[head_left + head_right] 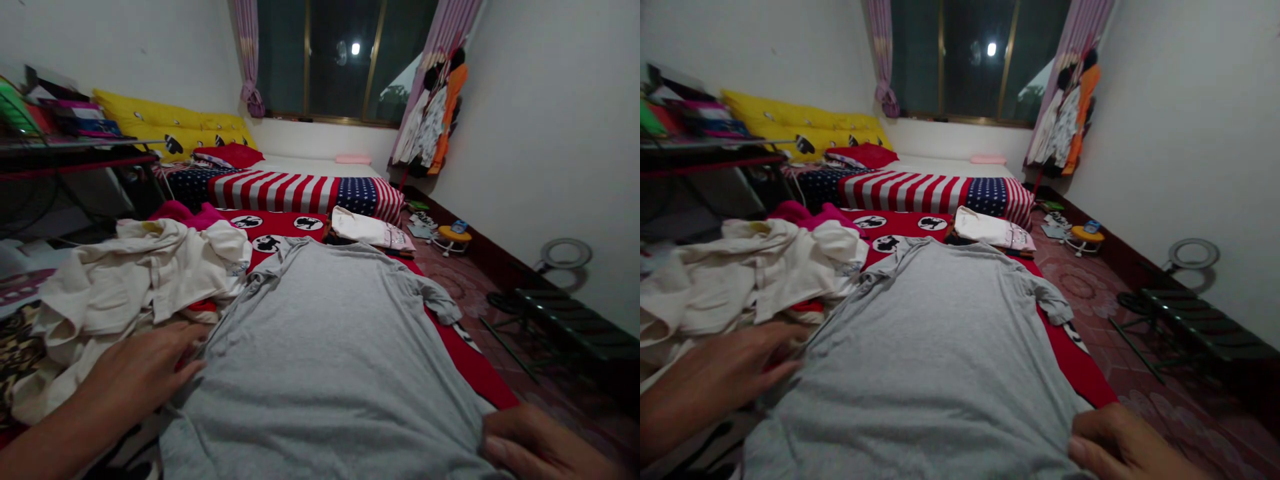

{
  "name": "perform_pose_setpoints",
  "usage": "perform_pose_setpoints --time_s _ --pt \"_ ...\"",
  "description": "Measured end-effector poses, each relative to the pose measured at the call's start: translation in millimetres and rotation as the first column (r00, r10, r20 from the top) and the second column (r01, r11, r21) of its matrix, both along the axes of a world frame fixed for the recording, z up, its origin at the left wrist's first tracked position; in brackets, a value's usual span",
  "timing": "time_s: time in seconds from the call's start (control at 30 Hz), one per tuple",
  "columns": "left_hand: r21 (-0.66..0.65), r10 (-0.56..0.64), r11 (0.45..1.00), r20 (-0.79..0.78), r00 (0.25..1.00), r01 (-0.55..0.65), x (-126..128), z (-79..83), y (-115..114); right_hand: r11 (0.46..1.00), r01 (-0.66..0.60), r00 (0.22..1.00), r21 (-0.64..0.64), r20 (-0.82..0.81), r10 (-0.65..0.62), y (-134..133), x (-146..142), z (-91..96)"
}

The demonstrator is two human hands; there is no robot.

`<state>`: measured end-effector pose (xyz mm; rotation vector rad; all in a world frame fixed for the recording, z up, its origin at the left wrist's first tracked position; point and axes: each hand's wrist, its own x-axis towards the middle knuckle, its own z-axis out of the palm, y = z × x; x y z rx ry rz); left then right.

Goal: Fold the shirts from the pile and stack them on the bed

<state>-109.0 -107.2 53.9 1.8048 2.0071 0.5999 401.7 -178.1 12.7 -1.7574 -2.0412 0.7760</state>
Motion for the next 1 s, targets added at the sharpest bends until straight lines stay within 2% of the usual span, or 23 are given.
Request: perform_pose_setpoints --time_s 0.07,0.1,0.17,0.23,0.27,0.33,0.37,0.47,0.57,0.67,0.7,0.77,0.83,0.93,1.0 --pt "0.046 -0.195 0.978 -0.153 0.969 0.204 28.4 9.1 9.1 0.979 -0.108 0.994 -0.174 -0.029 0.105 24.1 -3.8 12.5" --pt "0.061 -0.312 0.943 -0.173 0.934 0.326 46.5 10.5 15.6 0.981 -0.099 0.995 -0.166 -0.029 0.096 39.8 -6.5 17.6" --pt "0.076 -0.532 0.835 -0.142 0.835 0.545 87.1 5.3 31.5 0.999 0.031 0.999 0.038 0.010 -0.032 76.1 -12.9 22.7" --pt "0.123 -0.647 0.744 -0.116 0.754 0.657 127.0 -10.5 48.9 0.938 0.182 0.979 0.295 0.038 -0.201 115.4 -18.8 20.5" --pt "0.139 -0.659 0.728 -0.129 0.741 0.672 144.1 -21.4 57.2 0.888 0.242 0.960 0.391 0.036 -0.278 134.5 -21.0 17.3" --pt "0.152 -0.616 0.752 -0.183 0.766 0.641 169.4 -45.6 70.8 0.802 0.306 0.927 0.512 0.033 -0.374 169.1 -23.5 9.3" --pt "0.148 -0.605 0.757 -0.212 0.768 0.637 177.1 -57.1 75.6 0.776 0.315 0.914 0.546 0.044 -0.402 183.8 -23.9 5.3" --pt "0.148 -0.589 0.757 -0.269 0.762 0.637 183.9 -80.6 81.6 0.774 0.315 0.884 0.550 0.127 -0.451 214.5 -22.5 -3.3" --pt "0.150 -0.598 0.749 -0.267 0.756 0.645 179.7 -86.2 80.8 0.779 0.360 0.857 0.513 0.149 -0.493 226.0 -16.4 -5.7" --pt "0.160 -0.600 0.749 -0.247 0.761 0.643 177.6 -84.7 79.9 0.688 0.486 0.778 0.539 0.090 -0.621 224.7 -4.8 -6.1" --pt "0.162 -0.601 0.749 -0.244 0.762 0.643 177.9 -84.4 80.0 0.679 0.501 0.757 0.536 0.108 -0.644 223.5 -0.5 -6.4" --pt "0.160 -0.603 0.748 -0.241 0.760 0.644 179.0 -84.7 80.5 0.732 0.472 0.758 0.492 0.198 -0.622 222.8 6.4 -6.5" --pt "0.155 -0.606 0.747 -0.242 0.758 0.646 180.1 -85.7 80.8 0.790 0.413 0.796 0.453 0.242 -0.555 227.1 8.4 -3.9" --pt "0.147 -0.606 0.749 -0.241 0.758 0.646 180.4 -86.7 80.8 0.776 0.421 0.829 0.470 0.149 -0.540 244.4 -1.5 5.8" --pt "0.146 -0.605 0.750 -0.242 0.759 0.645 179.9 -86.7 80.4 0.796 0.397 0.844 0.456 0.158 -0.512 260.8 -15.1 11.6"
